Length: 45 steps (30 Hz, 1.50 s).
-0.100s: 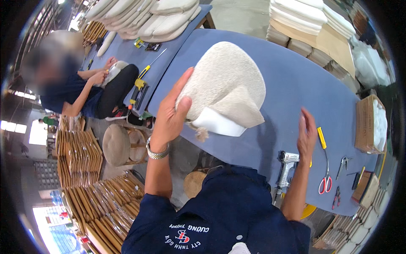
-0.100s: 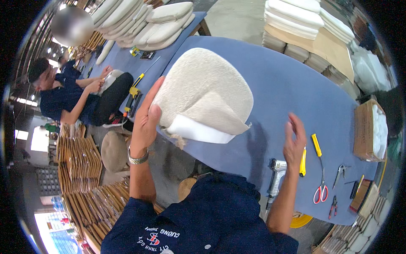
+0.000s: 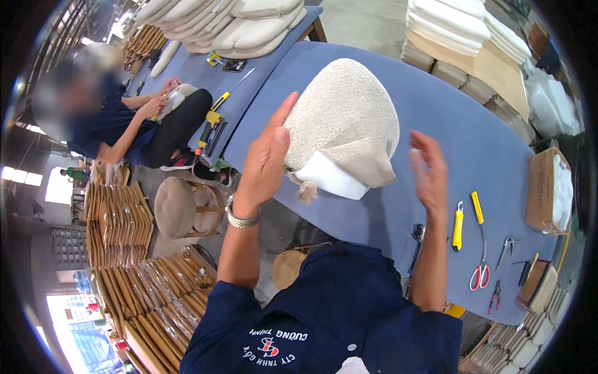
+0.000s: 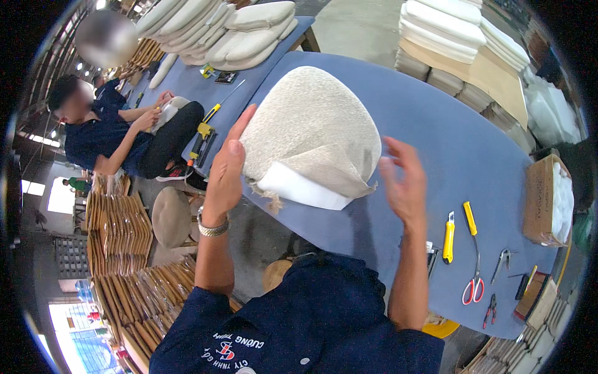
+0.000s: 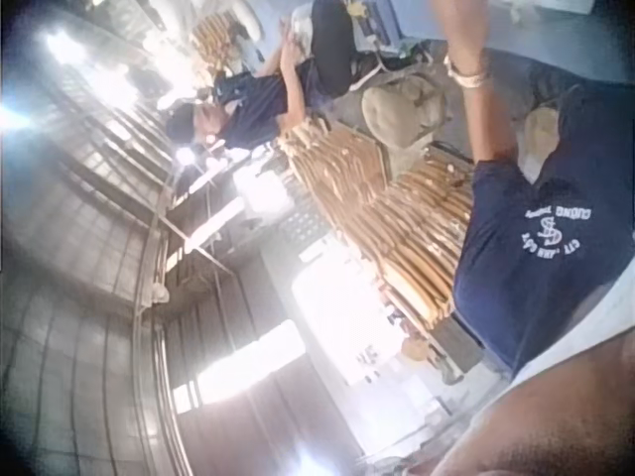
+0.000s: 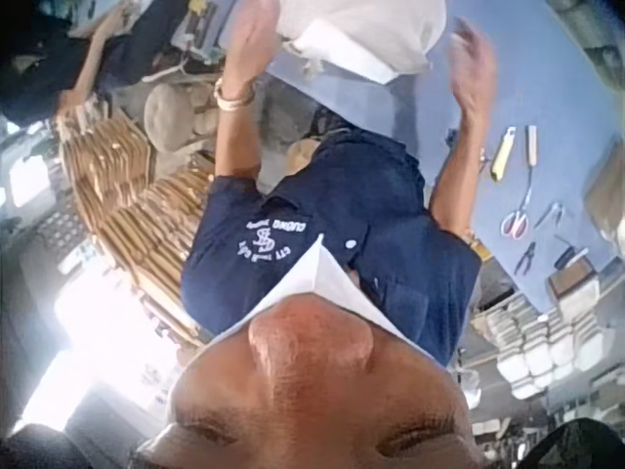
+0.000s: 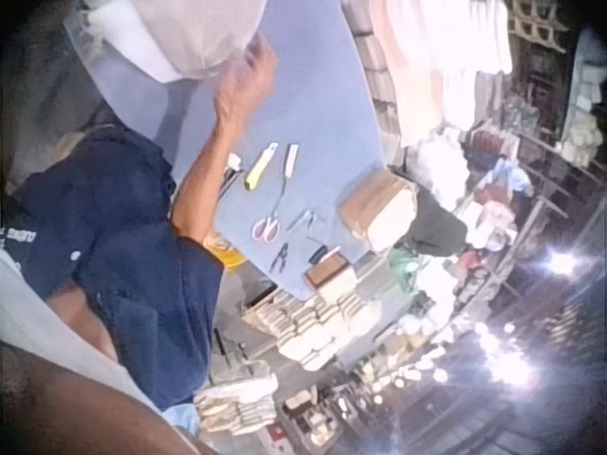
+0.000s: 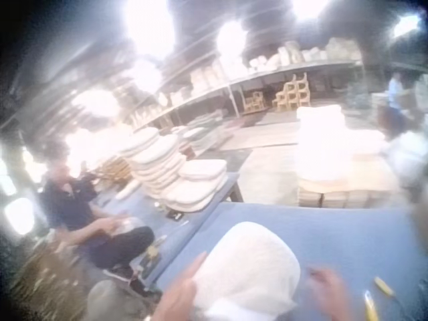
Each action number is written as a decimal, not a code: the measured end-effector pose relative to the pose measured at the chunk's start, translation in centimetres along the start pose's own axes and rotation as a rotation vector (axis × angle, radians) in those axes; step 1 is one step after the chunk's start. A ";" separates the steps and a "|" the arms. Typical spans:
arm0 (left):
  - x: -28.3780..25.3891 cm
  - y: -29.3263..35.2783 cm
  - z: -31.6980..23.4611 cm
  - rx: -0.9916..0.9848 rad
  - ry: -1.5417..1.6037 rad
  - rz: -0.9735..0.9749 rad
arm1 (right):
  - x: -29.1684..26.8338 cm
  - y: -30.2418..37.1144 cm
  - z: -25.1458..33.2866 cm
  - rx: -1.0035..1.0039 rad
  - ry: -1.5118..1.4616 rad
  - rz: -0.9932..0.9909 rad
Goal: The person wraps a white fabric cover around a cushion, folds the edges, and secures it with a staple gun. They then trim excess fabric with a utility knife and use a screwdriver to tuck and adjust the edges.
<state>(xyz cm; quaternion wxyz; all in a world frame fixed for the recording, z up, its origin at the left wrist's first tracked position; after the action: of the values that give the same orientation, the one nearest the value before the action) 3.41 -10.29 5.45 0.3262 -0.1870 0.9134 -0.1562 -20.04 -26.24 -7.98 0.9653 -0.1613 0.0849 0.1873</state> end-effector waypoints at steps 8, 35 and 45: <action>-0.7 1.3 2.5 -0.127 -0.023 -0.144 | 11.1 4.2 6.1 -0.017 -0.214 0.423; 11.7 -3.4 -9.7 0.636 -0.699 0.226 | 0.7 2.9 1.1 0.039 -0.401 0.021; 2.3 -4.5 -1.5 -0.061 -0.608 0.200 | 9.5 7.0 4.0 0.024 -0.119 0.330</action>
<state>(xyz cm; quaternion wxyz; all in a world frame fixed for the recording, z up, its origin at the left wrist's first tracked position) 1.85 -15.01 7.09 0.5919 -0.1439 0.7924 -0.0328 -13.67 -15.58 -8.35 0.9266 -0.1221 0.0551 0.3514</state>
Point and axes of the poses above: each hand's wrist, its own y-axis away from the middle knuckle, its own x-axis out of the palm, z = x × y, the point moved 10 cm from there along -y, towards the middle knuckle, and after that the axes turned 4 degrees about x, right-handed, at the moved point
